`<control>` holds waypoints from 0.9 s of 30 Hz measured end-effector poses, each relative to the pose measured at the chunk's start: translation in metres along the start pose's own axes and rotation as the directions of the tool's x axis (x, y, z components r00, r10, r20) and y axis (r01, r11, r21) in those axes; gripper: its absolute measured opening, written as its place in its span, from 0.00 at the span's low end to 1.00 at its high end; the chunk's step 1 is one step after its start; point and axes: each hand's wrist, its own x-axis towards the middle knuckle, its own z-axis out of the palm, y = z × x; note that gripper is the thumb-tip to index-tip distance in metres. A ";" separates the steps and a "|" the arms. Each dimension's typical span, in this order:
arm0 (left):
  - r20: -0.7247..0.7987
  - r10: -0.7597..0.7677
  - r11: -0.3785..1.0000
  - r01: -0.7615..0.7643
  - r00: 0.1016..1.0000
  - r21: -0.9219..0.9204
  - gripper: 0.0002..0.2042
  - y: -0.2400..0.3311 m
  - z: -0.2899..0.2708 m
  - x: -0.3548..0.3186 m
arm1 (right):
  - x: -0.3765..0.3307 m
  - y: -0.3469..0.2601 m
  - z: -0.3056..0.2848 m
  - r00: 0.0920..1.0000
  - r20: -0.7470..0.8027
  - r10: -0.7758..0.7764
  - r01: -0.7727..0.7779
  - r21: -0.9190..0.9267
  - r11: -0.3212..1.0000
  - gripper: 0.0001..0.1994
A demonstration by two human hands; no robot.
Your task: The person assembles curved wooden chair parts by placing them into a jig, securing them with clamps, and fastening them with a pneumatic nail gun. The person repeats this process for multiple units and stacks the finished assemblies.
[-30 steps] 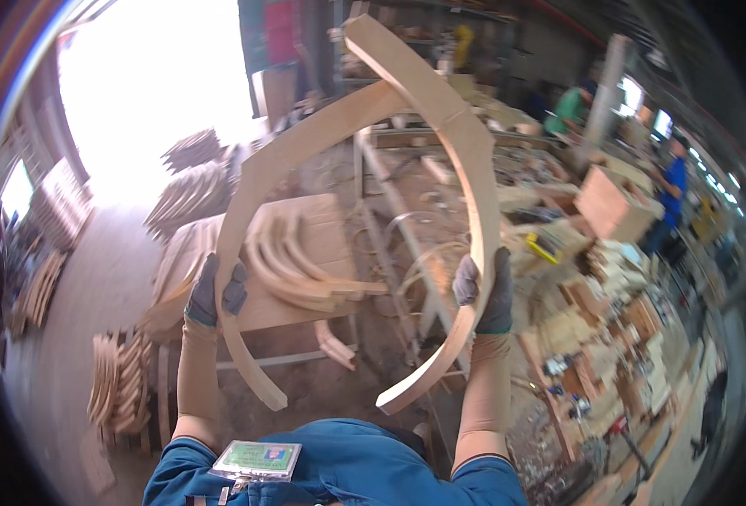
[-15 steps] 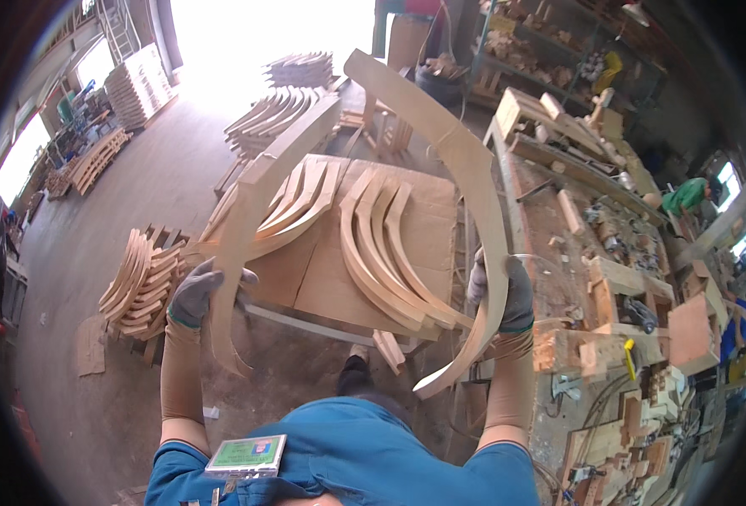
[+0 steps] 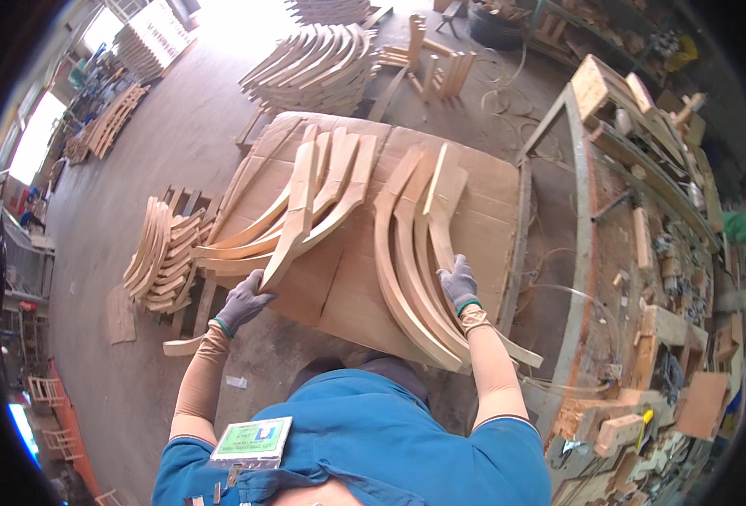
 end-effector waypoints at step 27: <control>0.028 0.163 0.903 -0.161 0.986 0.399 0.40 -0.024 0.065 0.215 | -0.316 -0.036 0.057 0.763 -0.457 0.457 -0.456 0.122 0.882 0.18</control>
